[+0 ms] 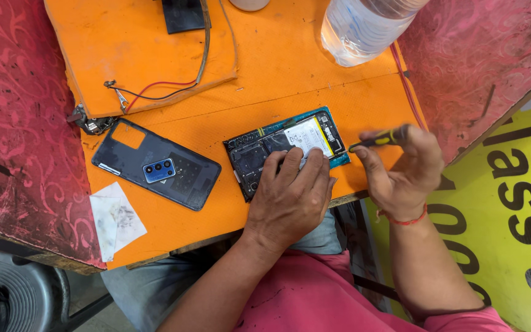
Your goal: The person is repairing a mobile phone at a workbench, using a screwdriver to remove and replace small screws from the internal chassis while handling the battery and phone components.
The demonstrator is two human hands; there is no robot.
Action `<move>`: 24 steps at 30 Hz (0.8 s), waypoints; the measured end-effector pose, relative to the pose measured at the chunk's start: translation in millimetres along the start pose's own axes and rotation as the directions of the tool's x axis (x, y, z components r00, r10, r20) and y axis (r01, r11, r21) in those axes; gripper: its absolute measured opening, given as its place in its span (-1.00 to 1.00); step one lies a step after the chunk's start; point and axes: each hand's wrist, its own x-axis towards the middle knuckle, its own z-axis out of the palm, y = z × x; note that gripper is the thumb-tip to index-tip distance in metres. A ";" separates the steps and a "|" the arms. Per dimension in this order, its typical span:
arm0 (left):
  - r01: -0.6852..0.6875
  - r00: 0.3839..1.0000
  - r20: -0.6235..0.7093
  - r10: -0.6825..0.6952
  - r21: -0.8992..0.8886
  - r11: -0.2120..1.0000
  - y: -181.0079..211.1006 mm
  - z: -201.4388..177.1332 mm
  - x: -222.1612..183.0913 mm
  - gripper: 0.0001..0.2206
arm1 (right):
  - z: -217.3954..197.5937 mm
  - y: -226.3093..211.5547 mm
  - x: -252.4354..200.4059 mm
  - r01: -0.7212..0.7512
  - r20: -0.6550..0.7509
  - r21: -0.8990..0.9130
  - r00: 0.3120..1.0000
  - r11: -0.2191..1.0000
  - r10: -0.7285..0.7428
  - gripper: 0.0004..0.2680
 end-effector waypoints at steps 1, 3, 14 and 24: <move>-0.001 1.000 -0.008 0.001 0.002 1.000 -0.3 0.1 0.5 -0.72 | 1.3 -1.1 -3.1 -0.022 -0.037 0.011 0.999 1.000 0.023 -0.41; 0.001 1.000 0.006 -0.001 0.001 1.000 -0.5 0.2 0.2 -0.71 | 0.8 -1.1 -5.3 -0.052 -0.046 0.045 0.997 0.998 0.054 -0.44; -0.005 1.000 0.010 0.005 0.014 1.000 -0.9 -0.2 0.5 -0.71 | -3.8 -3.0 12.6 0.090 0.071 -0.054 0.994 0.994 -0.086 -0.41; -0.005 1.000 0.007 0.005 0.017 1.000 -0.7 -0.4 0.3 -0.71 | 0.5 -5.0 -1.5 -0.057 0.022 0.046 0.998 0.997 0.056 -0.42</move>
